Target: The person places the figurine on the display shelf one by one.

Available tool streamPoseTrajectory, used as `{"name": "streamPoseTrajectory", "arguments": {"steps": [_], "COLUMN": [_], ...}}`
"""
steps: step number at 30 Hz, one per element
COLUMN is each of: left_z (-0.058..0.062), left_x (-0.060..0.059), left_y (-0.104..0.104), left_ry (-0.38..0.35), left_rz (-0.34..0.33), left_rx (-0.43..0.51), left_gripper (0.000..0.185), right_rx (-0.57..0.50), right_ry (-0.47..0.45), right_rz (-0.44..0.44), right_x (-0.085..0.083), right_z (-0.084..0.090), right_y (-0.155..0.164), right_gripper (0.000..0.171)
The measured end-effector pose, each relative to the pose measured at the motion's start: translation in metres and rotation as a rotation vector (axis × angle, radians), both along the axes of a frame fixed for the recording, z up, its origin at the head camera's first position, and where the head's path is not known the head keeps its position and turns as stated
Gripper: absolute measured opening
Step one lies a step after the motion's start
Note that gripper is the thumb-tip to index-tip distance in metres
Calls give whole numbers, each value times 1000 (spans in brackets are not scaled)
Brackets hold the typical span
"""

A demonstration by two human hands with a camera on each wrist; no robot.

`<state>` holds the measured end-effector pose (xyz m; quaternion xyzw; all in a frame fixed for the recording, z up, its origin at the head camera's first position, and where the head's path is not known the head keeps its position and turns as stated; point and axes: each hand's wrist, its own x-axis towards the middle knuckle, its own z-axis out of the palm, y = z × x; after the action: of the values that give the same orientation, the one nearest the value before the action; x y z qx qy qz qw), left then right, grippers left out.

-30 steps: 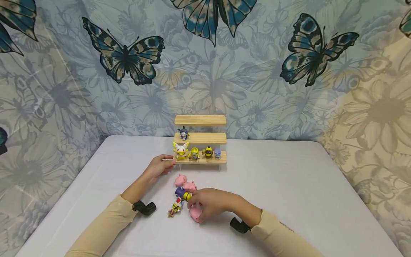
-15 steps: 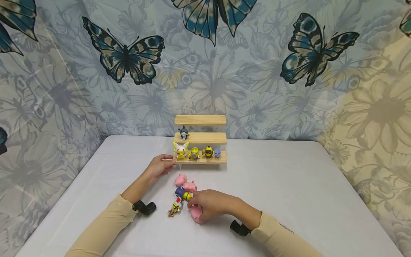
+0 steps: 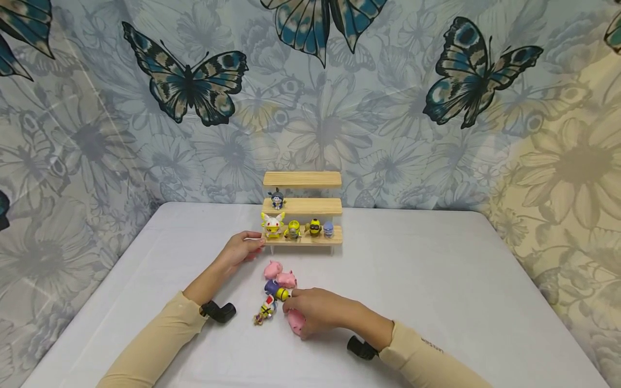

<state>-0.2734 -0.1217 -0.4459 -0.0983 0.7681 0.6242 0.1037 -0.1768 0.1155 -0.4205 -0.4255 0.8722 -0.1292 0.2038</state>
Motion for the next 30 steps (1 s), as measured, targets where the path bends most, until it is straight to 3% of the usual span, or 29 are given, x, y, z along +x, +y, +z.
{"name": "streamPoseTrajectory", "arguments": {"steps": [30], "left_z": [1], "left_x": [0], "left_y": [-1], "left_ry": [-9], "left_rz": [6], "left_rx": [12], "left_gripper": [35], "right_rx": [-52], "right_ry": [15], "right_rz": [13], "right_x": [0], "right_z": [-2], "right_y": [1], "right_gripper": [39]}}
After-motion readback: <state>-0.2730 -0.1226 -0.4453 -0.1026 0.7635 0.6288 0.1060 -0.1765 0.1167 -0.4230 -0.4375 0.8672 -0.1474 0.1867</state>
